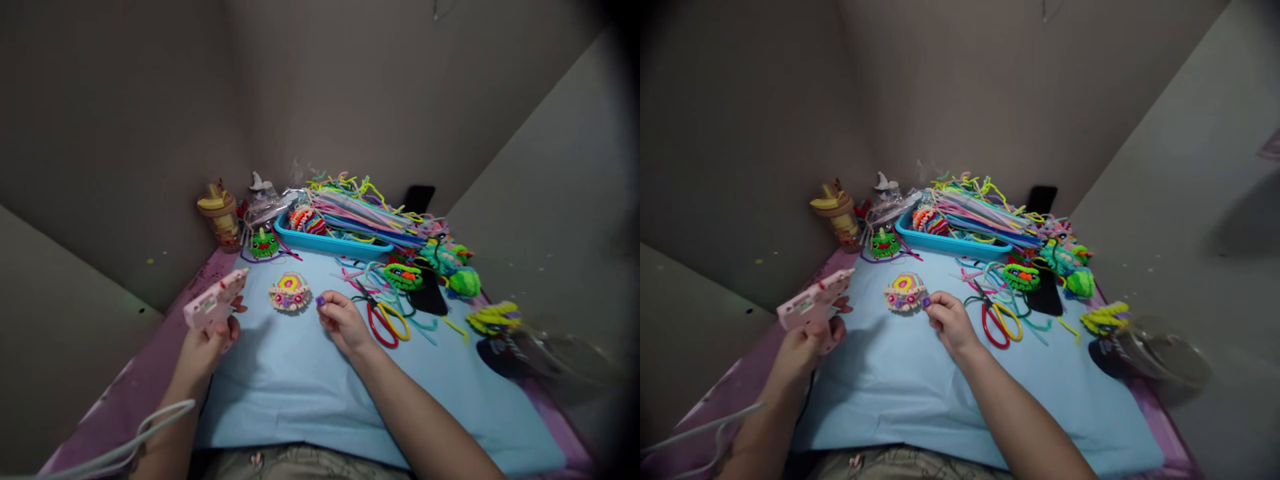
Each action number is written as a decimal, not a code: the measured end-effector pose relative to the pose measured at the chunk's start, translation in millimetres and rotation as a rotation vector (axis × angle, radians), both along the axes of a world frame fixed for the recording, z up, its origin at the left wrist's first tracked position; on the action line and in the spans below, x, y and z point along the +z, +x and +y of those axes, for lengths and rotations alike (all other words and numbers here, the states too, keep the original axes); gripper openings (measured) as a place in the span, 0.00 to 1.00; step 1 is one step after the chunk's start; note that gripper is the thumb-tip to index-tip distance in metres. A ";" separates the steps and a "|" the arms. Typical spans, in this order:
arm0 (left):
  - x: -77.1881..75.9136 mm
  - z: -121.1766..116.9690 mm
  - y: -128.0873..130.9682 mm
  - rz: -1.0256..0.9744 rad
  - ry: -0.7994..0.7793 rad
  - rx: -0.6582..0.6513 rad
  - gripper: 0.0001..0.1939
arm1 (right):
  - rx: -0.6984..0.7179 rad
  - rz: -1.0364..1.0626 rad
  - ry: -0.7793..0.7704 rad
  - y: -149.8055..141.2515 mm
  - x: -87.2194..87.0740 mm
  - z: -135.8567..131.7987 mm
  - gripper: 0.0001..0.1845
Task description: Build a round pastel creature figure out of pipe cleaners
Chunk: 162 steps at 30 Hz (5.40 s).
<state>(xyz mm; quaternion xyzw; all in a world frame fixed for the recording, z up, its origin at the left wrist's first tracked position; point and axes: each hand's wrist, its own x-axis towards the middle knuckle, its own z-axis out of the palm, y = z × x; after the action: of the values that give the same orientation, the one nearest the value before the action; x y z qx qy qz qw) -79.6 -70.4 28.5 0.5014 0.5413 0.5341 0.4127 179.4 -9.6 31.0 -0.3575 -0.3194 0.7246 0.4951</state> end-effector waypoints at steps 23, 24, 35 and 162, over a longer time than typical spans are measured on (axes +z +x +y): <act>-46.5 -28.3 61.9 0.530 0.266 -0.243 0.18 | 0.104 -0.062 0.079 -3.1 -8.0 -1.0 0.03; -46.1 -28.5 62.3 0.523 0.264 -0.232 0.18 | 0.106 -0.066 0.081 -3.0 -8.0 -1.1 0.03; -36.4 -29.2 66.2 0.530 0.188 -0.245 0.15 | 0.119 -0.100 0.094 -2.9 -8.3 -2.4 0.03; -32.7 58.7 64.0 0.529 0.267 -0.160 0.27 | -0.225 -1.339 0.854 -46.8 -25.8 -1.7 0.06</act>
<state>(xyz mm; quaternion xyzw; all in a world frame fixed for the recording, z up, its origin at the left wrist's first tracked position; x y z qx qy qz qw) -15.5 -11.7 -4.1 0.7139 0.5138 0.4171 0.2289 132.7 -11.2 5.2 -0.5259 -0.7603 0.1171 0.3627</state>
